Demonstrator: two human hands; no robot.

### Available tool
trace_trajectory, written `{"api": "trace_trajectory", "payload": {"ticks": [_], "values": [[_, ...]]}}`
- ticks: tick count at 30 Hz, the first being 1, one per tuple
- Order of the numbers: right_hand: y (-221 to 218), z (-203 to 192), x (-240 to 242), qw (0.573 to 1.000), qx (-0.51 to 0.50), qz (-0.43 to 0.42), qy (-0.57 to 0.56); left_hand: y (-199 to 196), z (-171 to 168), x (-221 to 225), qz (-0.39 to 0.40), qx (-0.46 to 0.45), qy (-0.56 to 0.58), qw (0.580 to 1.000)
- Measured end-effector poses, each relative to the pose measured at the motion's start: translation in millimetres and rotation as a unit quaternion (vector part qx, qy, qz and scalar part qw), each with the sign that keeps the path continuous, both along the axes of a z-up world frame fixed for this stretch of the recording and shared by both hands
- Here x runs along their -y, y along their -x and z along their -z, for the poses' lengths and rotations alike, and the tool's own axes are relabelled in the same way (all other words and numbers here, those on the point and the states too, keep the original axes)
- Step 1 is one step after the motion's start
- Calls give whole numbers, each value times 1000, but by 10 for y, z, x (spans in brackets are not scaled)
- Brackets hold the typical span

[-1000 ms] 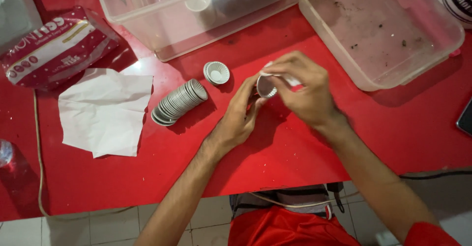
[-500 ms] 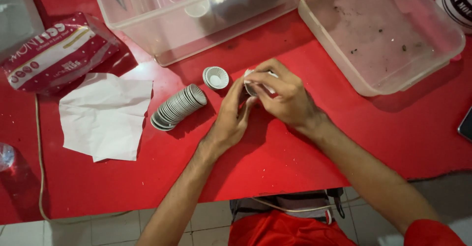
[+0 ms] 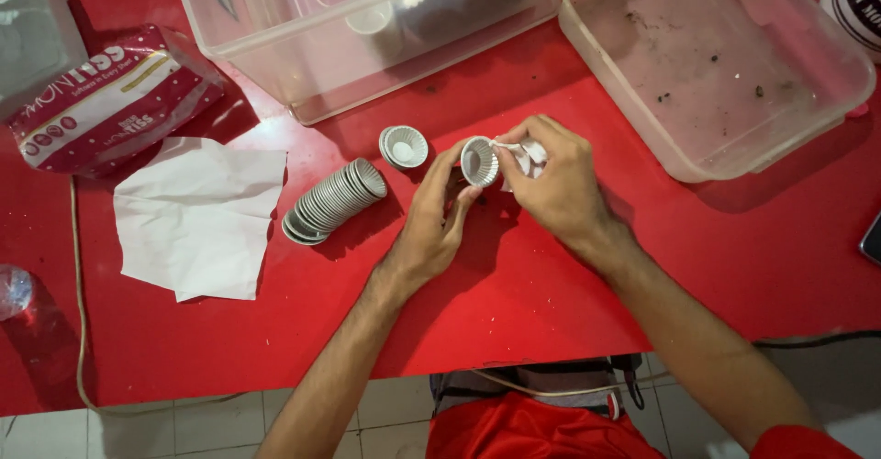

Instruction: Cleaning small metal baking molds by wiping them individually with a tissue

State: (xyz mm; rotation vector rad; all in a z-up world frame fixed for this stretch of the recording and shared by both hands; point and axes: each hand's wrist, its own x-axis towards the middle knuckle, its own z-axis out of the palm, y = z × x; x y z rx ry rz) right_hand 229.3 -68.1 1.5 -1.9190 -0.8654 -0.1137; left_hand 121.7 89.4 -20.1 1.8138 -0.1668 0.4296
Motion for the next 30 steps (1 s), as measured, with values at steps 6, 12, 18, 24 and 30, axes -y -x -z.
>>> {"api": "trace_trajectory", "payload": {"ticks": [6,12,18,24,30], "values": [[33,117,-1,987,-154,35,9,5,-5,24,3,-12,48,999],[25,16,-50,995,-94,25,-38,-3,-20,47,10,-25,46,999],[44,-5,-66,997,18,-33,-64,3,6,29,-15,-2,30,999],[102,-48,-101,995,1,-50,-91,-13,80,7,-23,23,51,998],[15,-76,-84,994,34,-32,-103,-15,60,51,-2,15,58,998]]}}
